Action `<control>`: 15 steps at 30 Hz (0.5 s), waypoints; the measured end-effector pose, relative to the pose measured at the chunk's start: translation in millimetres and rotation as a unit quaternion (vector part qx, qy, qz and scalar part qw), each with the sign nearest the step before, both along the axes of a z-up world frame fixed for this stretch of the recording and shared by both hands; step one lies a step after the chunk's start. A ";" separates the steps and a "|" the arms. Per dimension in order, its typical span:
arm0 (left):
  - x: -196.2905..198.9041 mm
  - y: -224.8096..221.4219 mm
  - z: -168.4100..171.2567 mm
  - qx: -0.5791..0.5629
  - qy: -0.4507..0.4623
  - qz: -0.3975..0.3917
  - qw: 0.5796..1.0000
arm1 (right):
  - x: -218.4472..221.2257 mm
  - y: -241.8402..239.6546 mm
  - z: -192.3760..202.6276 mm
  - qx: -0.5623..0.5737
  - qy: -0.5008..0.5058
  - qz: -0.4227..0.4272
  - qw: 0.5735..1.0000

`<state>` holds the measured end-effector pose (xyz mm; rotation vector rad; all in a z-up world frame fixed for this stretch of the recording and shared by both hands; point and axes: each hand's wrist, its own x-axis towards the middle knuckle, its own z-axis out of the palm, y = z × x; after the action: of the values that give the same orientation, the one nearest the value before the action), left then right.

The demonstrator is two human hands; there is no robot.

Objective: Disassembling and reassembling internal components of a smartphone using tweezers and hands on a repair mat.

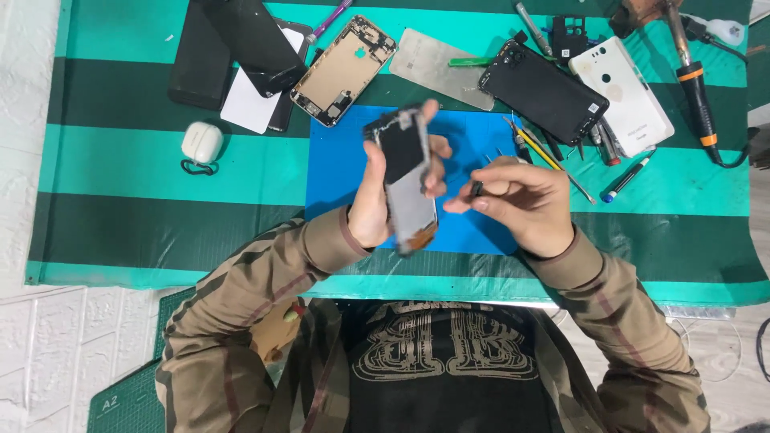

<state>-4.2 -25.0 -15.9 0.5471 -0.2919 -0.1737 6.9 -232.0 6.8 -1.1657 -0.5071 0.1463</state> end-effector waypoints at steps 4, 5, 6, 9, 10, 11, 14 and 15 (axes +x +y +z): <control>8.4 5.1 -0.4 -0.103 -0.003 -0.137 0.985 | 8.4 -13.6 -9.3 -0.030 -0.039 -0.030 0.998; 11.0 6.5 -1.6 -0.110 -0.003 -0.164 0.980 | 11.3 -16.7 -12.3 -0.021 -0.039 -0.035 0.998; 13.4 7.8 -3.1 -0.117 -0.003 -0.192 0.974 | 13.7 -19.8 -16.0 -0.012 -0.039 -0.041 0.998; 17.9 9.4 -8.9 -0.121 -0.010 -0.193 0.974 | 18.5 -21.4 -19.2 -0.008 -0.038 -0.049 0.998; 19.3 9.8 -11.1 -0.121 -0.009 -0.194 0.974 | 17.1 -19.5 -17.1 -0.007 -0.038 -0.049 0.998; 20.7 10.0 -13.4 -0.104 -0.015 -0.183 0.977 | 15.7 -17.8 -15.0 -0.013 -0.038 -0.050 0.998; 24.5 16.1 -8.4 -0.057 -0.012 -0.158 0.986 | 12.1 -11.8 -3.6 -0.041 -0.032 -0.060 0.997; 25.8 19.4 -5.2 -0.027 -0.006 -0.143 0.989 | 11.1 -9.3 0.7 -0.063 -0.028 -0.069 0.995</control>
<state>21.6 -5.7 -21.2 0.4514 -0.3851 -0.4391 18.0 -241.3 7.5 -1.3278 -0.4694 0.0268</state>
